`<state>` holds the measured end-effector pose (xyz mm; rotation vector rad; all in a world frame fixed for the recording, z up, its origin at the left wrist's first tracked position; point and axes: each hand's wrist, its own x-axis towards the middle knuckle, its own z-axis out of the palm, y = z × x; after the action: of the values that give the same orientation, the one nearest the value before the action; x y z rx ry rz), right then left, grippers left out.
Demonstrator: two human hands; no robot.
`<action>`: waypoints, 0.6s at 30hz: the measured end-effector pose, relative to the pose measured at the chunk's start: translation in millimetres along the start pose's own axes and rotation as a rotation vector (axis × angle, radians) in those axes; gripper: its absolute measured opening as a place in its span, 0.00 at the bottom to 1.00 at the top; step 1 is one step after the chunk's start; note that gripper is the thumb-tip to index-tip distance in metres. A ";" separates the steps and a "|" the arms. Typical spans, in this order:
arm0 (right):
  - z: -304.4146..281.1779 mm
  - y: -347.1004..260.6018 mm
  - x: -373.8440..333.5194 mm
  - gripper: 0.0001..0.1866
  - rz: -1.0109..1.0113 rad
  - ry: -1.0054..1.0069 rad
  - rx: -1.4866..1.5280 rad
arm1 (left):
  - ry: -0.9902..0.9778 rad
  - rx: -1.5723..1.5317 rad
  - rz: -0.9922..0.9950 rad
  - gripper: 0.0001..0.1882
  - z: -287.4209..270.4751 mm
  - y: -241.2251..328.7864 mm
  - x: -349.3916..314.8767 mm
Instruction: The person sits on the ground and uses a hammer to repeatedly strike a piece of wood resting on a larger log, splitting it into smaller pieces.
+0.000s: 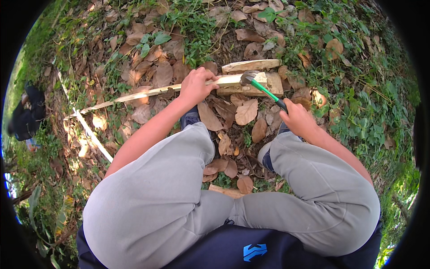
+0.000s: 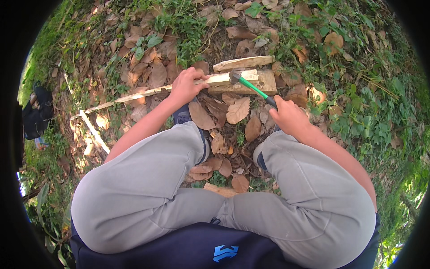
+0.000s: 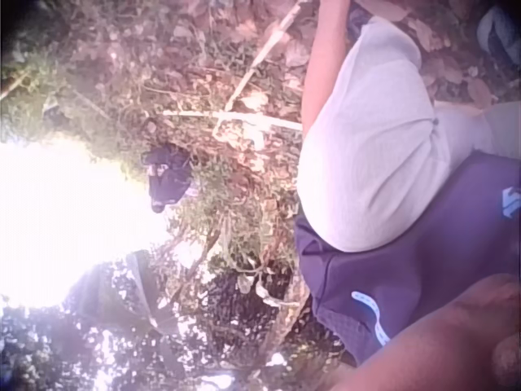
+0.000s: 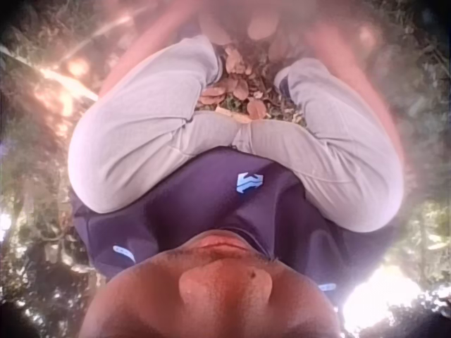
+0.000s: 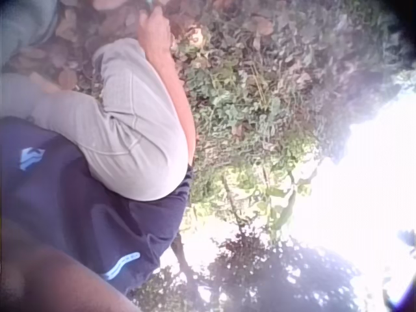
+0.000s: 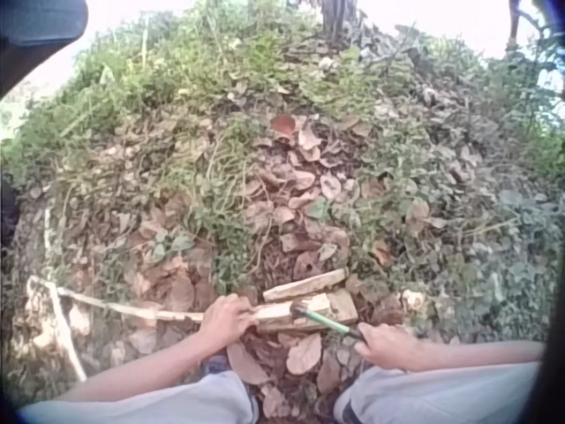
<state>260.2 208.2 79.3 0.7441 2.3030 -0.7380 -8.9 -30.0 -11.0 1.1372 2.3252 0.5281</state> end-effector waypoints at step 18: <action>41.2 48.3 -4.8 0.18 -0.019 0.084 0.054 | 0.043 -0.026 0.031 0.16 4.0 -1.8 -3.5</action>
<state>310.1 213.0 40.0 0.7929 2.3769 -0.7945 -5.8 -33.4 -14.3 1.1619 2.3337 0.5981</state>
